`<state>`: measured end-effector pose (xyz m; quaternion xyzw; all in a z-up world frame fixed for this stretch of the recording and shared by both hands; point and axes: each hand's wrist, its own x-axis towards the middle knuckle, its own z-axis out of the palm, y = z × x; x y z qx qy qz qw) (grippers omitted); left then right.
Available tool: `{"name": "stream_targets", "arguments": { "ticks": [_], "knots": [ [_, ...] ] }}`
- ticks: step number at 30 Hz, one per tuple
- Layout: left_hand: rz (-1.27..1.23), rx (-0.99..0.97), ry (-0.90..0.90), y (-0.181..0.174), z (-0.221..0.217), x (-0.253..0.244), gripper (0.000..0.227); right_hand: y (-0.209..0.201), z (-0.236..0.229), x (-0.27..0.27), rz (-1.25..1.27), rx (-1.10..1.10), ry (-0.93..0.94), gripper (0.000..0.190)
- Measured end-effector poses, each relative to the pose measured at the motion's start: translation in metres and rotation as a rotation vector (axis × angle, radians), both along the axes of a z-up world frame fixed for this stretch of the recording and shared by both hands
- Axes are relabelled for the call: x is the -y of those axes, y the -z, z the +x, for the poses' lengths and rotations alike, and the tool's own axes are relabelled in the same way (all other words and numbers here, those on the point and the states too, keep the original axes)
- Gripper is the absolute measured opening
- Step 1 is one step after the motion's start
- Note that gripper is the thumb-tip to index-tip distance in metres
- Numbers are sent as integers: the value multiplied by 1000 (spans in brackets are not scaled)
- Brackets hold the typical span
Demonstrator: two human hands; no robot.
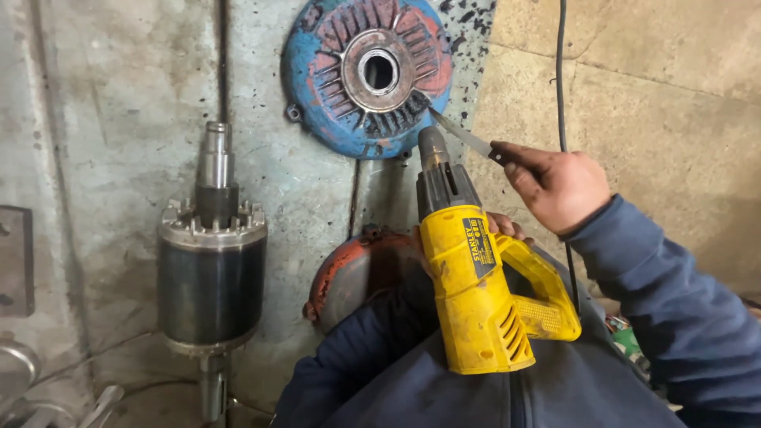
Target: The person uses a yellow heat gun to apply heat to a blue circular mechanical part while simultaneously scraping its surface with a metal tool. The person moves the heat gun and scraper around the part's surface to clean it.
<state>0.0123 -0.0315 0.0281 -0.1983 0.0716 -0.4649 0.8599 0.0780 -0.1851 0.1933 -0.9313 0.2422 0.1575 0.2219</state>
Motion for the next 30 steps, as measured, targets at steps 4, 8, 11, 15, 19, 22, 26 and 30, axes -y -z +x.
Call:
{"name": "stream_targets", "arguments": {
  "ticks": [4, 8, 11, 15, 19, 22, 26, 30],
  "knots": [
    [-3, 50, 66, 4, 2, 0, 104, -9, 12, -5, 52, -104, 58, 37],
    [-64, -76, -32, 17, -25, 14, 83, 0, 10, 12, 288, -102, 170, 36],
    [-89, -64, -23, 47, -46, 23, 56, 14, 1, 23, 460, -96, 293, 37],
    [-74, -82, -9, -17, 8, 4, 70, 5, 12, 18, 498, -136, 536, 36],
    [-24, -61, 35, 9, -15, 5, 61, 11, 3, 7, 482, -35, 545, 34],
    [15, -116, -13, -30, 12, -3, 95, 9, 2, 1, 416, -4, 505, 33],
    [-22, -127, 48, -1, -4, 2, 84, 2, 0, 9, 389, -88, 442, 33],
    [-41, -101, 68, 21, -19, 8, 50, 1, -4, 4, 139, 58, 144, 32]
  ]
}}
